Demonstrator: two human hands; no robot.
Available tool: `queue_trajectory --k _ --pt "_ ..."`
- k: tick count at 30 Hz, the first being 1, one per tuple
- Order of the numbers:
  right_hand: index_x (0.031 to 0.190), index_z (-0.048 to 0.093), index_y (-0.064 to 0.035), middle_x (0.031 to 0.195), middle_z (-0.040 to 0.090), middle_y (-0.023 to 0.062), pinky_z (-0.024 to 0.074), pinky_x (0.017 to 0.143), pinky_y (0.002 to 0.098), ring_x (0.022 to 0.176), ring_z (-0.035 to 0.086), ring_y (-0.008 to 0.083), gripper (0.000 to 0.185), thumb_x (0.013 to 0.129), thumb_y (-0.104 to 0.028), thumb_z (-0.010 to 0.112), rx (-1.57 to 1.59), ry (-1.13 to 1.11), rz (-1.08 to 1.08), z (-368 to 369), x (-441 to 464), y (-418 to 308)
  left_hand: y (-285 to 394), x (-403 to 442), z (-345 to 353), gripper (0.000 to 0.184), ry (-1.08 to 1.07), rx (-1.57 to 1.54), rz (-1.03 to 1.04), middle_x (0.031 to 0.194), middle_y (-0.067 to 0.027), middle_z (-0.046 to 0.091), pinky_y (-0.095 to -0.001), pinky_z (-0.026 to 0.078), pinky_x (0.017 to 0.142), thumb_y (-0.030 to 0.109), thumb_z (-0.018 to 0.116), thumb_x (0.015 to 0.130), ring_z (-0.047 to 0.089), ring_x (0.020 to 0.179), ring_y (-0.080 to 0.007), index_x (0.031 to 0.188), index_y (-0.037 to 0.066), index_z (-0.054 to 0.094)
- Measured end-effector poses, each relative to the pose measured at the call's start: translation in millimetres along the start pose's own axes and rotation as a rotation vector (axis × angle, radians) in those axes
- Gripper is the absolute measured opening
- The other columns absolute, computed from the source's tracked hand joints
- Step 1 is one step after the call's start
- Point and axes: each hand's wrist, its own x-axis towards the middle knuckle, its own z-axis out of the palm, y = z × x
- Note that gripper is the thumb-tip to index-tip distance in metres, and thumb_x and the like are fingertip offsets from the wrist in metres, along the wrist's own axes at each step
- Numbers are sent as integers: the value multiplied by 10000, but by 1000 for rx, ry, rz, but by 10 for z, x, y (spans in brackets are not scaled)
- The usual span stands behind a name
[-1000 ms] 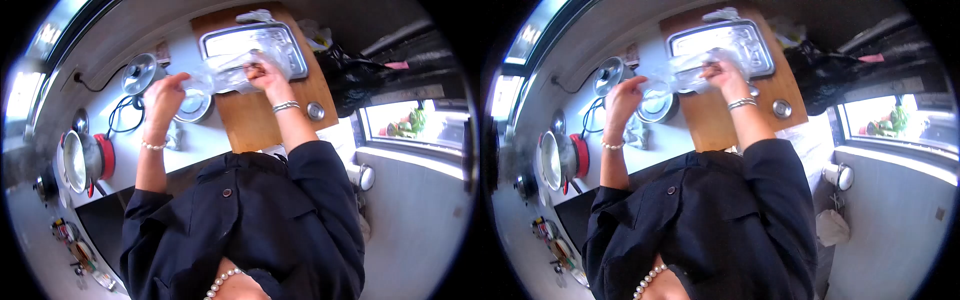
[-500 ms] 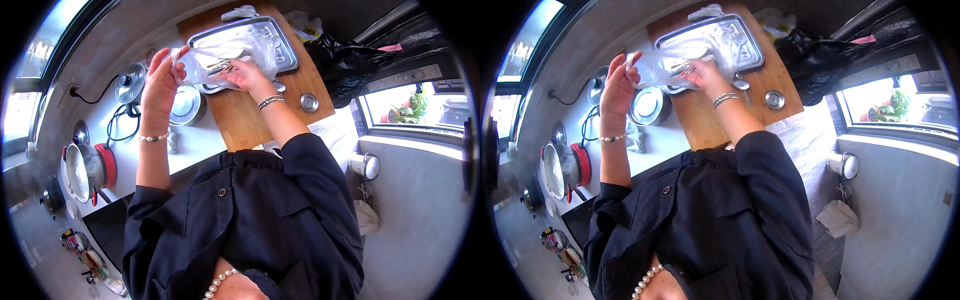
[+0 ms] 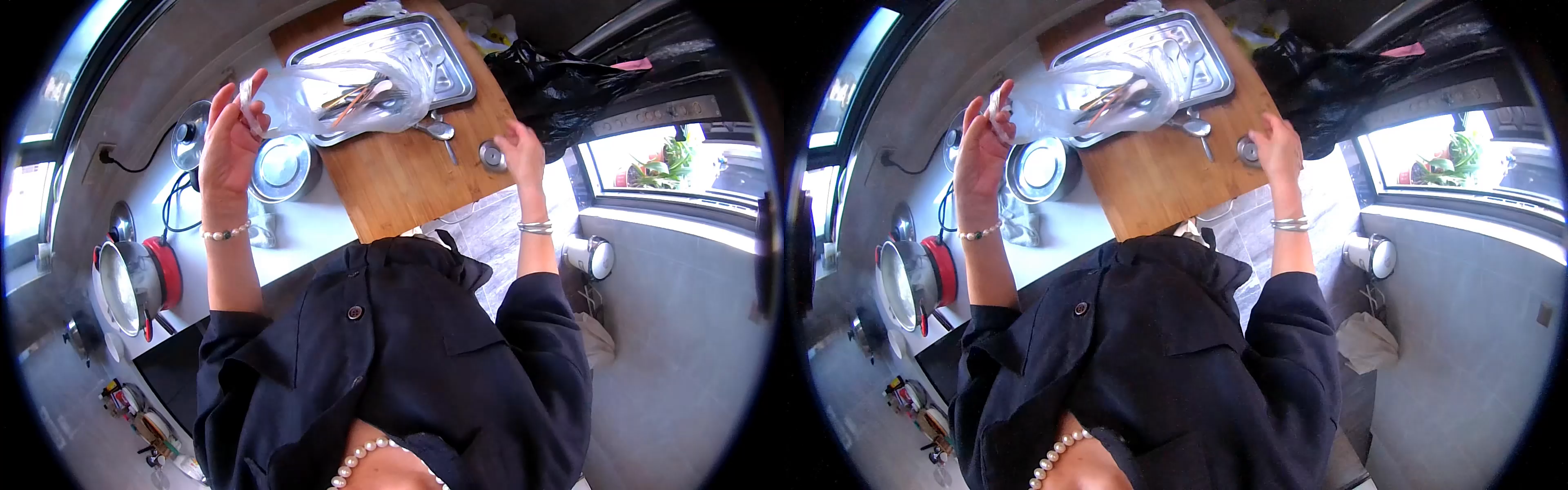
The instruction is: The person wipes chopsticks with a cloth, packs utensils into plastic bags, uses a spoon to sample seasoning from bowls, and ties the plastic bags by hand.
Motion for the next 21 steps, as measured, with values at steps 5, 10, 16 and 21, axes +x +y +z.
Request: queue_trajectory --k 5,10,16,21 --pt "1024 597 -42 939 590 176 441 825 386 941 558 337 455 612 -155 754 -217 -66 -30 139 -200 339 -110 26 48 163 -20 1 -41 1210 -236 495 -304 532 671 78 506 881 621 767 -208 1027 90 577" --pt "1000 603 -34 893 618 150 466 726 330 826 593 260 402 647 -169 738 25 -164 128 223 -137 520 -95 11 -29 159 -19 15 -44 1212 -236 495 -304 529 676 78 485 891 618 767 -205 1020 86 577" --pt "972 604 -26 818 615 28 452 610 244 718 564 107 286 771 -218 669 550 -309 490 144 -153 439 -43 -83 -72 204 37 311 8 1152 -183 554 -312 516 732 118 514 884 619 844 -221 1075 75 573" --pt "952 602 -65 821 612 -1 447 582 220 690 550 71 204 840 -236 599 852 -445 507 -17 -205 -45 -41 -317 -67 227 294 1482 848 1029 -116 631 -330 498 796 65 580 830 609 931 -222 1055 49 603"
